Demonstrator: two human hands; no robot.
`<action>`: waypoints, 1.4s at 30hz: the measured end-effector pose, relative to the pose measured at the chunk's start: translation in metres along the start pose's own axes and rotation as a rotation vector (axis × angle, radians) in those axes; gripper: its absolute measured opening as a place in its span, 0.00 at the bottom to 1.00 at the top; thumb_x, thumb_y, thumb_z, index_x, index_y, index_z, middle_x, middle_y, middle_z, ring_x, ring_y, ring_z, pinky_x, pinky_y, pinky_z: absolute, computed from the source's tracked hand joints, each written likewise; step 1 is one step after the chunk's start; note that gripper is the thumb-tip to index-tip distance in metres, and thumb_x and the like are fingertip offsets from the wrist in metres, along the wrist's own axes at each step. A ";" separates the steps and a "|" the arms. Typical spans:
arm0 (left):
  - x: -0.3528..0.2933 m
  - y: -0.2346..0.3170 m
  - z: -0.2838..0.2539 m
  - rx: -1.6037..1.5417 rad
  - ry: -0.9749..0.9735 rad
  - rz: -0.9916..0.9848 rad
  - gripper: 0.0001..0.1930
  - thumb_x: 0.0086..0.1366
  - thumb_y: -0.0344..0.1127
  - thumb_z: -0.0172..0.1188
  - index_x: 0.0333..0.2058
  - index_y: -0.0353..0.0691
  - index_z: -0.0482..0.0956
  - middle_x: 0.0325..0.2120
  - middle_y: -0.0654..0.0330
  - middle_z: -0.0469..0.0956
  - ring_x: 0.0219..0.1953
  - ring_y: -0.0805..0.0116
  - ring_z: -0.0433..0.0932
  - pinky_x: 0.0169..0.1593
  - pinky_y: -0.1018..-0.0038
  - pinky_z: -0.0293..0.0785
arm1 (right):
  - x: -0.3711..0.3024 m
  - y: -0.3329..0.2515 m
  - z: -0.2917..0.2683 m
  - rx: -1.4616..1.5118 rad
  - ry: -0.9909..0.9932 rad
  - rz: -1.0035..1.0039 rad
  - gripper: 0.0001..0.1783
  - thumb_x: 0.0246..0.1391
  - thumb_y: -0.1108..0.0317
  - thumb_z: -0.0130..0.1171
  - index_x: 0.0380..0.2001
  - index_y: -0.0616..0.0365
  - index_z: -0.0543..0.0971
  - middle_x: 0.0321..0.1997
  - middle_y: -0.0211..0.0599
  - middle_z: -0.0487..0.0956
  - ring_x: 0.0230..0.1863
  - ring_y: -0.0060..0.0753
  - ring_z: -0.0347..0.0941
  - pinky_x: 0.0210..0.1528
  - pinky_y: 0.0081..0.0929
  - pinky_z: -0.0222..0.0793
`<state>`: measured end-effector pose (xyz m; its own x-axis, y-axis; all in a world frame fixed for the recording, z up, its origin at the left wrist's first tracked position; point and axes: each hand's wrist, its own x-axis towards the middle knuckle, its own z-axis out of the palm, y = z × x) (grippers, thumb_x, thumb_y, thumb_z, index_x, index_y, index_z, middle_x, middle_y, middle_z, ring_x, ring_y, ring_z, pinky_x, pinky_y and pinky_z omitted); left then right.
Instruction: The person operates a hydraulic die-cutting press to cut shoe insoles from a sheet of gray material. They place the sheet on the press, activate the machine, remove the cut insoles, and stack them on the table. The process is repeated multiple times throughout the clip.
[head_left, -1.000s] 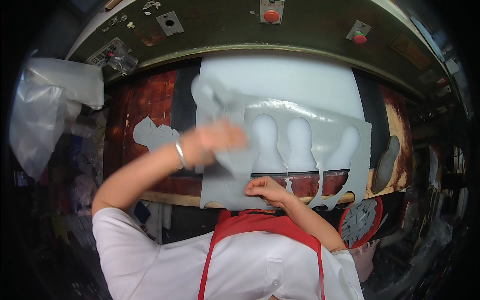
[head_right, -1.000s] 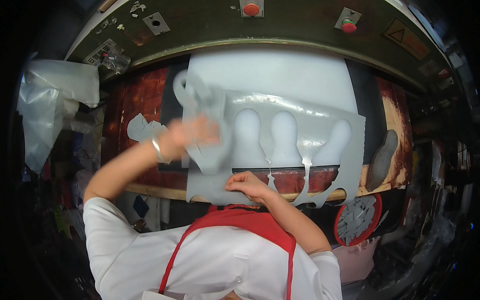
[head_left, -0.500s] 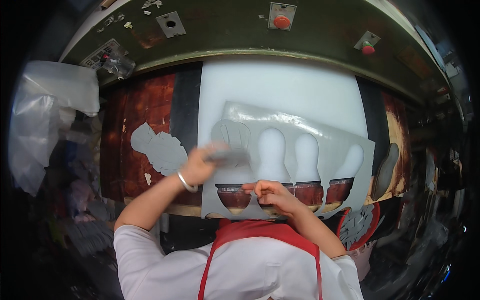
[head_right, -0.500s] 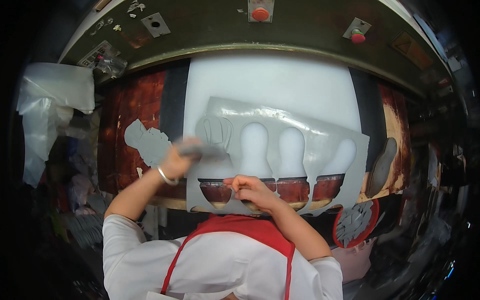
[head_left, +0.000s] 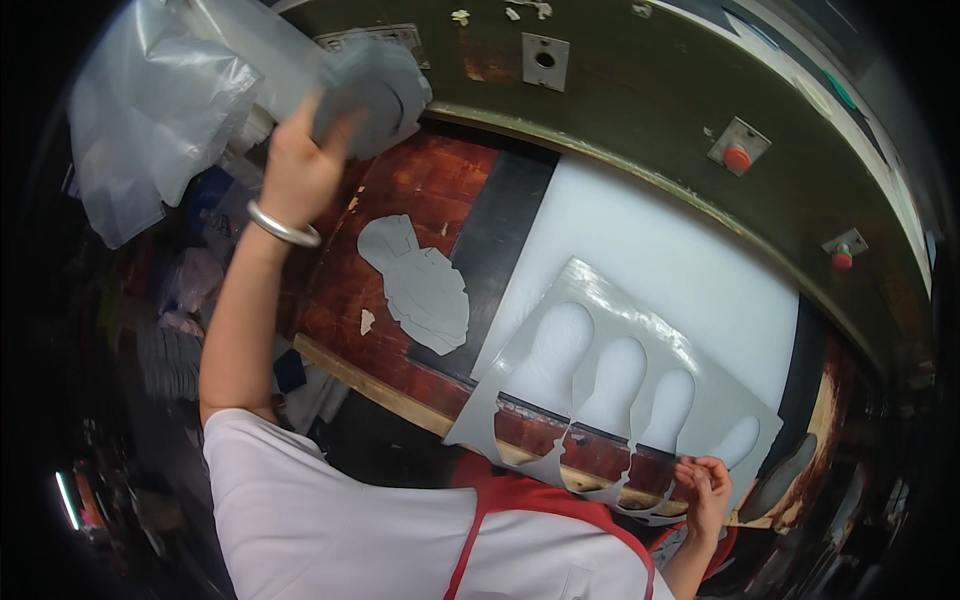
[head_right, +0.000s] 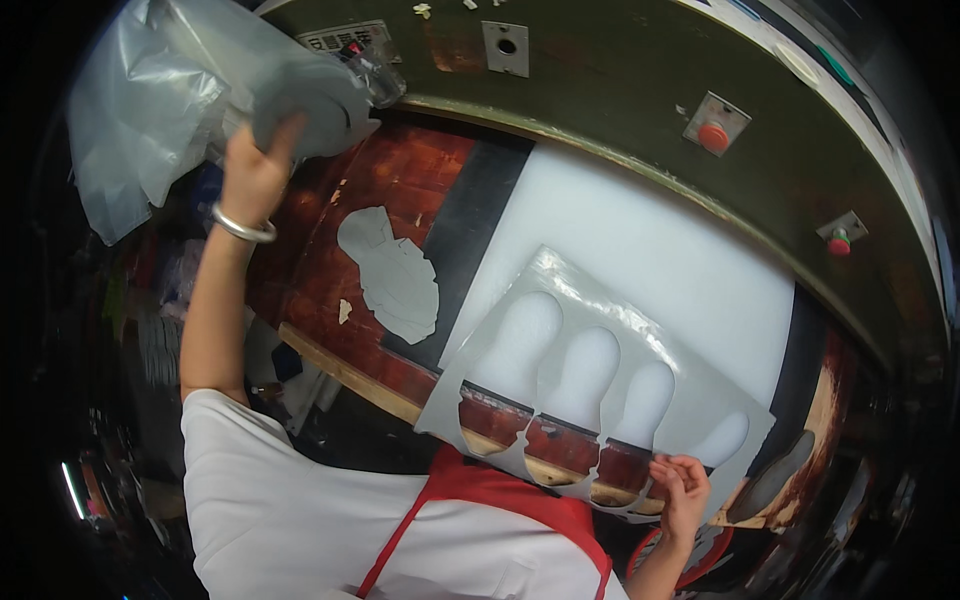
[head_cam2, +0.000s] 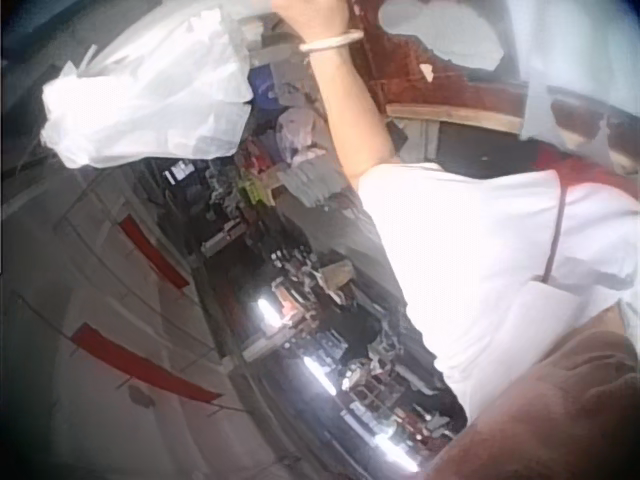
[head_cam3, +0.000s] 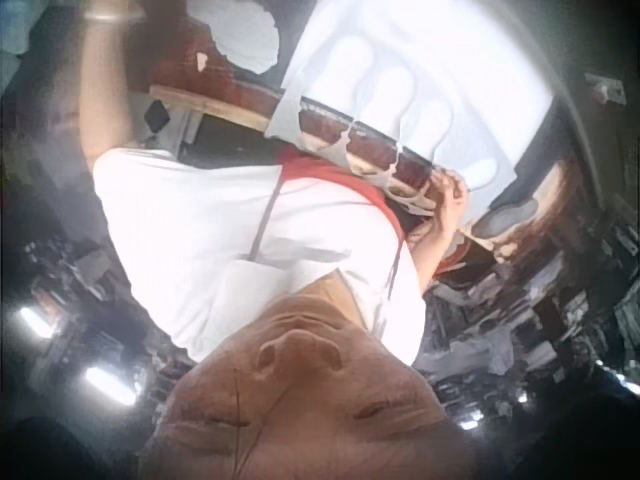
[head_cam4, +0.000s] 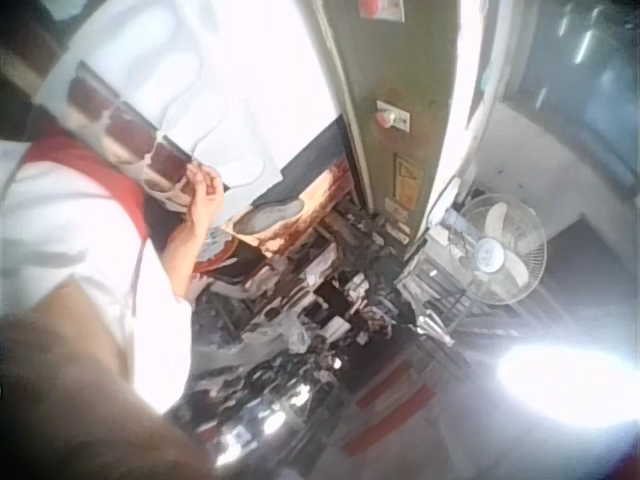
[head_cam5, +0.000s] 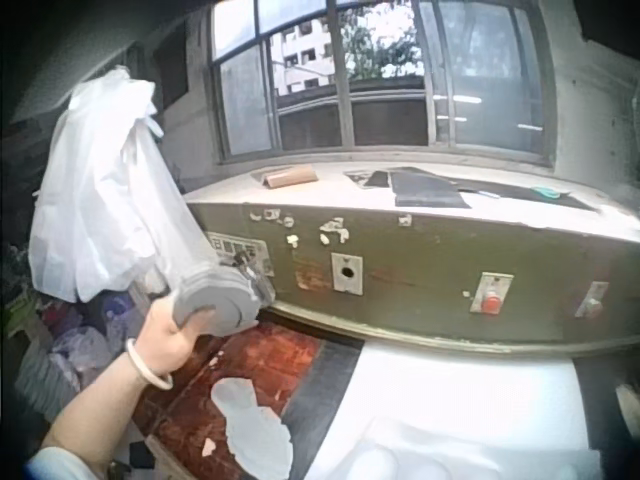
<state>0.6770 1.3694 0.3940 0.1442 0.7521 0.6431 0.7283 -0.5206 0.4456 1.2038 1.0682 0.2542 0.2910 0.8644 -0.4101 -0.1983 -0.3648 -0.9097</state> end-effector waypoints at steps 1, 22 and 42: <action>-0.022 -0.010 0.013 0.078 -0.057 0.099 0.13 0.60 0.24 0.58 0.45 0.33 0.77 0.41 0.51 0.81 0.42 0.59 0.81 0.46 0.70 0.75 | 0.001 0.003 -0.008 0.003 0.028 -0.009 0.09 0.57 0.75 0.56 0.41 0.63 0.73 0.40 0.46 0.80 0.39 0.35 0.80 0.44 0.28 0.77; -0.295 0.119 0.128 -0.043 -0.339 -0.481 0.16 0.69 0.36 0.53 0.48 0.28 0.74 0.45 0.43 0.76 0.47 0.52 0.75 0.54 0.62 0.69 | 0.016 0.089 -0.155 -0.432 0.866 -0.226 0.24 0.51 0.62 0.65 0.48 0.64 0.75 0.46 0.43 0.79 0.47 0.33 0.75 0.52 0.29 0.70; -0.277 0.432 0.198 -0.714 -1.577 0.736 0.24 0.70 0.41 0.52 0.57 0.28 0.67 0.51 0.42 0.73 0.52 0.53 0.72 0.53 0.66 0.70 | -0.518 0.318 0.128 0.409 2.356 0.282 0.16 0.55 0.60 0.59 0.29 0.65 0.78 0.20 0.28 0.72 0.24 0.19 0.63 0.27 0.26 0.62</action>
<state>1.0847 1.0164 0.2854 0.9619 -0.2541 -0.1010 -0.0767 -0.6055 0.7922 0.8705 0.5492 0.1859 0.3065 -0.9475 -0.0912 -0.4153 -0.0469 -0.9085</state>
